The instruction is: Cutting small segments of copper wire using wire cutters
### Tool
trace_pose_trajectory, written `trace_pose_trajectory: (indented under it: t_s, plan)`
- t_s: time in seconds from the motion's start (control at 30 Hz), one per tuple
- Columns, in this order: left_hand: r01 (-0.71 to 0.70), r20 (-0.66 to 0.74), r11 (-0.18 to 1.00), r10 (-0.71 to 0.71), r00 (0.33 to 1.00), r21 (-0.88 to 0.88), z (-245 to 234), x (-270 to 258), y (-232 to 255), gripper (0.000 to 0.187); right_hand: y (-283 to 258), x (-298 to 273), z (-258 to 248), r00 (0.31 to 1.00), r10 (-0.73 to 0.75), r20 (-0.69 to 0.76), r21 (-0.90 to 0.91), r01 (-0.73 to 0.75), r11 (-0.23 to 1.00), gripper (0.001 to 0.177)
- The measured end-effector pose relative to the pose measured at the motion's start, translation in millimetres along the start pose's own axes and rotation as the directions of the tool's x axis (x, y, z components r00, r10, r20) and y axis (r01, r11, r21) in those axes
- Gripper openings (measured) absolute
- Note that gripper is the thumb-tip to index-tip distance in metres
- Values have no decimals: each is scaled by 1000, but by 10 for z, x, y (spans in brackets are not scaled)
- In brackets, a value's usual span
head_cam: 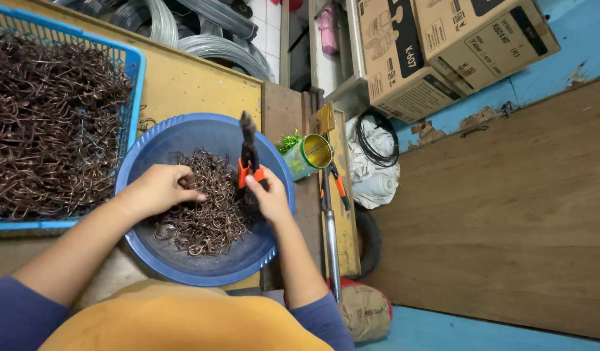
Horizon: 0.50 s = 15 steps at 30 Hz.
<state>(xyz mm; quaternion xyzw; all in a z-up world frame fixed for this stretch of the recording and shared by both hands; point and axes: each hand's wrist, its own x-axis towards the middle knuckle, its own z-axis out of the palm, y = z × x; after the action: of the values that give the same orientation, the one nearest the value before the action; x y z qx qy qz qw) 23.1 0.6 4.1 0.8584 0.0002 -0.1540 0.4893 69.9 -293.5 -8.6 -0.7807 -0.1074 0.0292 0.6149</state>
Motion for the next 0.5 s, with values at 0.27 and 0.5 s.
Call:
trace_pose_trajectory:
  t_s: [0.27,0.5]
  plan:
    - [-121,-66,962,108,992,-243,-136,-66,81,18,-215,-199,-2,932,312,186,580,-361,730,62]
    - [-507,-427,794,352,833,-336,-108,-44,-117,20,48,-163,-63,987,101,123,332,-137,933,52]
